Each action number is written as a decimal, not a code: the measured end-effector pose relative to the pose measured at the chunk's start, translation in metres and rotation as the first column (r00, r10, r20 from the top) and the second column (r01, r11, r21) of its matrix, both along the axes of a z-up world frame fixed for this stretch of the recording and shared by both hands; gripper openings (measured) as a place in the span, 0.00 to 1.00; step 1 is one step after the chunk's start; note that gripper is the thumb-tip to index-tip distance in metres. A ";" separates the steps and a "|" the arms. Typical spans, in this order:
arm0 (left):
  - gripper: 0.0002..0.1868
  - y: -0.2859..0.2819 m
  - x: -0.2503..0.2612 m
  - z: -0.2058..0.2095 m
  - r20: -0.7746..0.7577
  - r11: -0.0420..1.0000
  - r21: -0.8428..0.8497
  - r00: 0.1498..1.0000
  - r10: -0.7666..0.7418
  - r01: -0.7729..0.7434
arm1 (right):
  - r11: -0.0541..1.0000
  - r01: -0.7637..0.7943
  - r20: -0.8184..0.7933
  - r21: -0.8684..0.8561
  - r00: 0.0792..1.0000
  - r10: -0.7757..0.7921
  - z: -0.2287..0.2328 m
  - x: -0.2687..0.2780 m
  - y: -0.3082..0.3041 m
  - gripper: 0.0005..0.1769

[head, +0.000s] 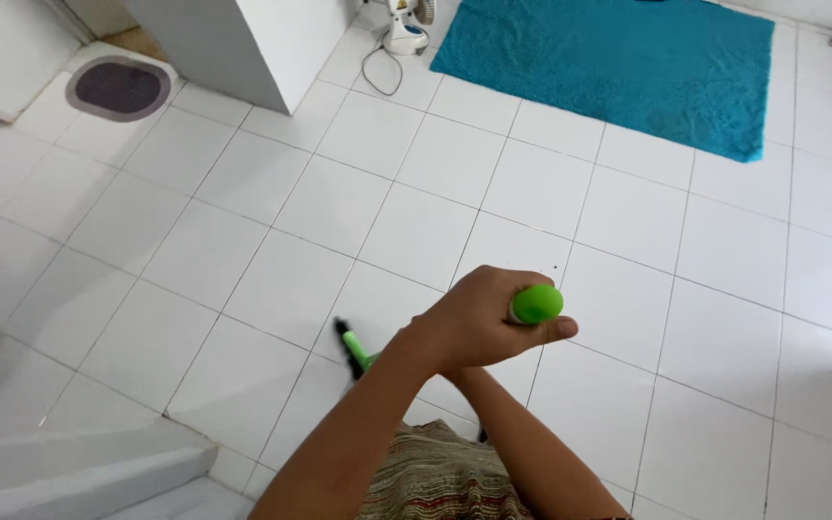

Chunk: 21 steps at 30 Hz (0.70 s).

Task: The person sweeps a tiled floor using a broom with a green handle, moving around a refrigerator, a white door, and a blue rug.

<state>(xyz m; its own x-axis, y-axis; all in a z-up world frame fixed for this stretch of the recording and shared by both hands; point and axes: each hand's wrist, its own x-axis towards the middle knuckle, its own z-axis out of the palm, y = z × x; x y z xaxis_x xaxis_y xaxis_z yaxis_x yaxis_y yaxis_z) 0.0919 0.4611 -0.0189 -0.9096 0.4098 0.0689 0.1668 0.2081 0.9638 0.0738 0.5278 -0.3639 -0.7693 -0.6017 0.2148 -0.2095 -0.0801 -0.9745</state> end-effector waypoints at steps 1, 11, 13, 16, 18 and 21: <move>0.25 -0.001 -0.003 -0.003 -0.010 1.000 0.002 1.000 0.005 -0.005 | 1.000 0.021 -0.011 -0.004 1.000 -0.021 0.000 -0.014 0.012 0.19; 0.28 0.049 -0.043 -0.064 -0.053 0.973 0.232 0.999 0.002 0.011 | 0.971 0.083 0.099 -0.224 0.993 -0.062 -0.028 -0.138 0.164 0.11; 0.26 0.052 -0.049 -0.075 -0.035 0.971 0.236 0.998 0.057 -0.048 | 0.988 0.146 -0.195 0.049 0.972 -0.134 -0.034 -0.149 0.168 0.09; 0.25 0.030 -0.058 -0.067 0.003 0.967 0.182 0.984 0.181 -0.178 | 0.861 0.347 -0.611 0.371 0.790 -0.055 -0.006 -0.161 0.154 0.08; 0.27 0.006 -0.057 -0.039 0.010 0.954 0.171 0.969 0.248 -0.246 | 0.784 0.329 -0.408 0.527 0.907 -0.106 0.031 -0.158 0.121 0.10; 0.27 -0.005 -0.055 0.013 -0.037 0.939 0.103 0.942 0.334 -0.329 | 0.861 0.137 -0.130 0.490 0.988 -0.083 0.085 -0.148 0.071 0.12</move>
<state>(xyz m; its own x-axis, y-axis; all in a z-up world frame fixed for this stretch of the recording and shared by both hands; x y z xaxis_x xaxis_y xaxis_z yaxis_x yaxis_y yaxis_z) 0.0371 0.4563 -0.0060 -0.9867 0.0749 0.1445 0.1554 0.1694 0.9732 -0.0737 0.5984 -0.2790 -0.8273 -0.5617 -0.0091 -0.2876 0.4374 -0.8520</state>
